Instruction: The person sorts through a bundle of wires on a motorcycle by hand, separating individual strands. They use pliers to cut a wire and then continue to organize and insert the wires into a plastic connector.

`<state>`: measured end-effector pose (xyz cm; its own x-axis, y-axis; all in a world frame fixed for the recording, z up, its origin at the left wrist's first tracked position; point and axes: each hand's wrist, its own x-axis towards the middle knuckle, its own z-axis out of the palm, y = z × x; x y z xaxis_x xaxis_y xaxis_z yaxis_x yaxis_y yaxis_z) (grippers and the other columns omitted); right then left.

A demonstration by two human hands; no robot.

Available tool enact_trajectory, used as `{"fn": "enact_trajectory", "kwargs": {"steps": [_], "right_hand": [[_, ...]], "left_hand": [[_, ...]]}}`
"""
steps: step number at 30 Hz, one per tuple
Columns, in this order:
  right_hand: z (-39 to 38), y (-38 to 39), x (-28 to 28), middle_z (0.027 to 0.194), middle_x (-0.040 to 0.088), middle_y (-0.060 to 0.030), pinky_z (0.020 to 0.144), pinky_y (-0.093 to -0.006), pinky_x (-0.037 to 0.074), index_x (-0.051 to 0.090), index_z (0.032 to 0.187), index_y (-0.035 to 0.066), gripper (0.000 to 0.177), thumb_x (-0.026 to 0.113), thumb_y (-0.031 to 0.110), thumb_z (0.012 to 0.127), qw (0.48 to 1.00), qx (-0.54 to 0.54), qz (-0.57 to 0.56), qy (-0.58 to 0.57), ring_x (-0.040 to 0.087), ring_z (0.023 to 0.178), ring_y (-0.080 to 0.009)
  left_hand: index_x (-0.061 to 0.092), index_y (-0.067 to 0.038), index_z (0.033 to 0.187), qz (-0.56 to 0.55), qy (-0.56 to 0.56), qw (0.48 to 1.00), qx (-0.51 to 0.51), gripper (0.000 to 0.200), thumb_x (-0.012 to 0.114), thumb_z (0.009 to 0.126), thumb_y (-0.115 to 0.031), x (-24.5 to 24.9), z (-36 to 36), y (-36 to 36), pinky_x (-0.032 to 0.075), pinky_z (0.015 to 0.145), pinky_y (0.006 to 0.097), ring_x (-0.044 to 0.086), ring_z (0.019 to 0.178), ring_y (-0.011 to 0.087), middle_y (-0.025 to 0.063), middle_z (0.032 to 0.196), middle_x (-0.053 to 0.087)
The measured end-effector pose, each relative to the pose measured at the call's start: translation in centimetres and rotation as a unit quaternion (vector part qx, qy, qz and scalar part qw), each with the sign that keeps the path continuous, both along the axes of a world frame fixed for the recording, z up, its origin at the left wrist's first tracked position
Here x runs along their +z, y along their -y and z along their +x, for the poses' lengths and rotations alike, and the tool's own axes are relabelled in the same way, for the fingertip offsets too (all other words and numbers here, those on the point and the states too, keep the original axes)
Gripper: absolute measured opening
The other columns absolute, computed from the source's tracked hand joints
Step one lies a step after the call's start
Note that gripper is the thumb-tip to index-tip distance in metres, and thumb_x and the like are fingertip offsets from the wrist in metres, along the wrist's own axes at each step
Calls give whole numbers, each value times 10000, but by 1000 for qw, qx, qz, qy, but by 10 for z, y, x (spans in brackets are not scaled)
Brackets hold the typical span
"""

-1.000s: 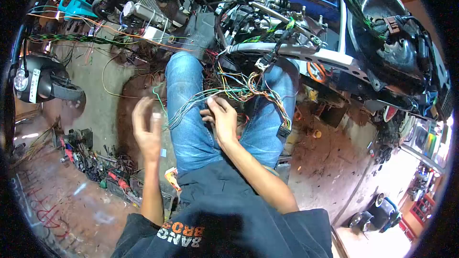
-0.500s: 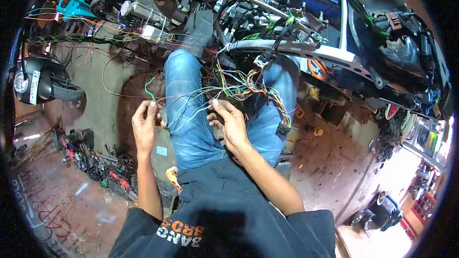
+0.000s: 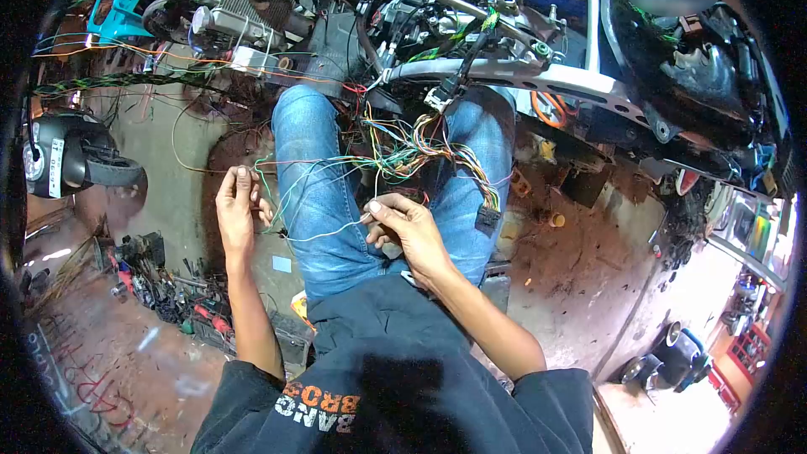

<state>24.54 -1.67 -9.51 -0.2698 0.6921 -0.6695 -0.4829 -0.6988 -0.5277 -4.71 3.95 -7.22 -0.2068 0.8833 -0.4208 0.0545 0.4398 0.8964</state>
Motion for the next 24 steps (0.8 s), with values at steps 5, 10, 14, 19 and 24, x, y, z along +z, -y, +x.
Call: {"fn": "enact_trajectory", "kwargs": {"steps": [5, 10, 14, 19, 24], "right_hand": [[-2, -2, 7, 942, 727, -62, 652, -243, 522, 697, 1080, 27, 216, 698, 235, 1021, 1000, -6, 6, -1, 683, 726, -113], [-7, 0, 16, 953, 746, -85, 663, -257, 516, 688, 1090, 15, 208, 691, 213, 1026, 999, 35, 20, 16, 679, 747, -124], [-15, -1, 20, 848, 732, -12, 573, -215, 439, 698, 1006, 79, 211, 703, 289, 1017, 998, 31, 29, 48, 666, 703, -74], [-13, 0, 8, 911, 716, -36, 654, -257, 518, 684, 1112, 13, 204, 691, 197, 1025, 996, 51, 44, 54, 666, 752, -107], [-2, 10, 6, 910, 711, -24, 680, -269, 530, 685, 1204, -18, 230, 655, 119, 1022, 990, 42, 83, 108, 660, 778, -94]], "left_hand": [[573, -79, 977, 13, 2, 1000, -6, 330, 530, 1111, -377, 0, -4, -3, 420, 403, 229, 561, 491, 83, -29, 720, 472], [636, -30, 1084, 137, -258, 956, -23, 285, 596, 1079, -312, 1, 8, -7, 510, 713, 335, 640, 806, 189, 69, 928, 588], [695, -18, 1110, 273, -357, 891, -59, 175, 671, 988, -140, 37, 51, -1, 496, 942, 411, 633, 1053, 296, 136, 1100, 658], [710, 47, 1079, 124, -245, 924, -266, 208, 672, 1003, -143, 61, 115, 6, 571, 764, 345, 735, 801, 229, 164, 906, 757], [683, 30, 1188, -14, -192, 929, -316, 288, 660, 1007, -192, 26, 147, -7, 555, 728, 372, 740, 772, 253, 182, 856, 750]]}}
